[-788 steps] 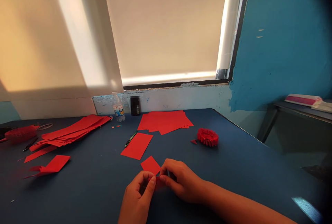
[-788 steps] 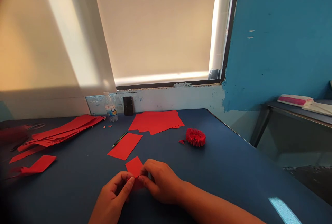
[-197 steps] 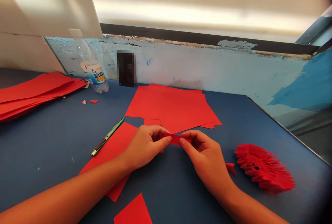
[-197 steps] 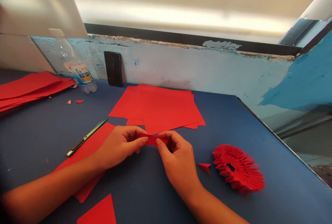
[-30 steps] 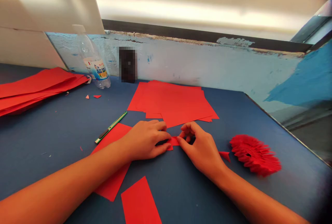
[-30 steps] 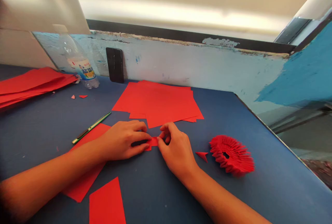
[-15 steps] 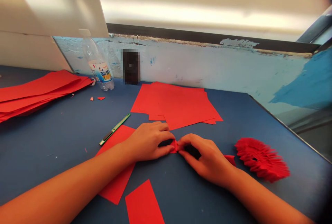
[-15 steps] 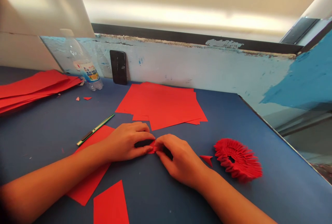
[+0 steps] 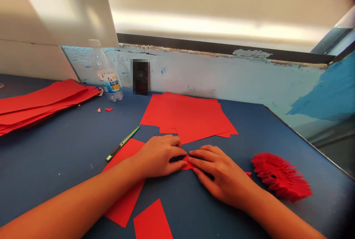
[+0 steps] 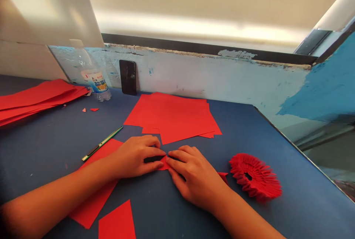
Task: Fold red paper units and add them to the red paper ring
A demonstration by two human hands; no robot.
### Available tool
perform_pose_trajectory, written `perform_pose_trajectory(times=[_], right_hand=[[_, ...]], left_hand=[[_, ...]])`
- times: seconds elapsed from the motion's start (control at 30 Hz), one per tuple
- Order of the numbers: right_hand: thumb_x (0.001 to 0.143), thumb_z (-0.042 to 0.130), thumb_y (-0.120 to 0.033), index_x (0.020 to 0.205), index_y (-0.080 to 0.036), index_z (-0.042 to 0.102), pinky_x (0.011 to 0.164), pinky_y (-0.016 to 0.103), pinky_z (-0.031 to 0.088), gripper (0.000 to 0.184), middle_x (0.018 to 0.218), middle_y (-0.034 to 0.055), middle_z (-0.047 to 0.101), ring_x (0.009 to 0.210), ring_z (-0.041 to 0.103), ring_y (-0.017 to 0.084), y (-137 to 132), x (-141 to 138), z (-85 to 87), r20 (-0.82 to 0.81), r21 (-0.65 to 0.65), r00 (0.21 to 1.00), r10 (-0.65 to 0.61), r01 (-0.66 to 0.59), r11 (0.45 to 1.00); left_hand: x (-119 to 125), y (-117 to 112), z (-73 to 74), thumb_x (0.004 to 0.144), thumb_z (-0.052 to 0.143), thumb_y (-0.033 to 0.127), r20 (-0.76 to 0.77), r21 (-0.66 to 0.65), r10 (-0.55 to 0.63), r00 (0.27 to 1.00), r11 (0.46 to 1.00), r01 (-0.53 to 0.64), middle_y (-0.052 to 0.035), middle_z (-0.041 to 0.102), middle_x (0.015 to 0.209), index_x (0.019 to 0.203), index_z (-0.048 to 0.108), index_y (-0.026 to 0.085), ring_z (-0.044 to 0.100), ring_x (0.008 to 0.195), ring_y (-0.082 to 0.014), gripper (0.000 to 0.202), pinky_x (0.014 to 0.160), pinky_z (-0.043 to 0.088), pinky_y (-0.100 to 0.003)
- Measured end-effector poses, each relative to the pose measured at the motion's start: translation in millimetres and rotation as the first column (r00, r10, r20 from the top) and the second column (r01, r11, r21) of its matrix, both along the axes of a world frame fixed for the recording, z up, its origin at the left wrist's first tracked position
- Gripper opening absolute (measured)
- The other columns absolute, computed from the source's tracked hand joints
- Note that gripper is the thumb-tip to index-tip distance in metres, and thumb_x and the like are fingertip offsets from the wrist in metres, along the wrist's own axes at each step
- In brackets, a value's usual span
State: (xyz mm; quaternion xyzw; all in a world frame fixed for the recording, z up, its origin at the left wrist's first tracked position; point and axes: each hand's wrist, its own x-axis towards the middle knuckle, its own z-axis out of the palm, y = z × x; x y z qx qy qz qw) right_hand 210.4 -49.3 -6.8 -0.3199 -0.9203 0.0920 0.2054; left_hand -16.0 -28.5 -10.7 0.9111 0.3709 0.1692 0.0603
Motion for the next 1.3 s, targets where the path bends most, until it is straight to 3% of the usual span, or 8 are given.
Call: perform_pose_trajectory(times=[0.23,1.0,1.3], right_hand=[[0.092,0.05,-0.016,0.115,-0.021,0.064,0.093,0.042,0.042,0.028,0.118,0.0041,0.061,0.105,0.049,0.024,2,1,1.7,0.038,-0.012,0.999,0.012,-0.011,1.0],[0.087,0.052,-0.013,0.115,-0.022,0.064,0.089,0.045,0.043,0.031,0.118,0.0075,0.059,0.104,0.05,0.026,1,5,8.8,0.067,-0.028,0.997,0.039,-0.037,0.999],[0.085,0.055,-0.015,0.083,-0.019,0.071,0.08,0.038,0.045,0.017,0.099,0.0063,0.064,0.089,0.056,0.021,4,8,10.5,-0.016,-0.066,0.997,0.075,-0.076,0.995]], left_hand=[[-2,1,-3.4,0.088,0.051,0.04,-0.015,0.032,-0.015,1.0,0.999,0.015,-0.0024,0.062,0.097,0.109,0.067,0.03,0.058,0.084,-0.0158,0.028,0.064,0.039,-0.026],[0,-1,2.9,0.093,0.041,0.041,-0.118,0.092,-0.044,0.992,0.994,0.055,-0.0042,0.06,0.094,0.108,0.066,0.03,0.057,0.082,-0.0174,0.032,0.064,0.04,-0.028],[1,-4,9.6,0.092,0.044,0.036,-0.166,0.103,-0.053,0.985,0.992,0.071,-0.0041,0.06,0.093,0.109,0.065,0.029,0.057,0.082,-0.0175,0.029,0.061,0.039,-0.028]])
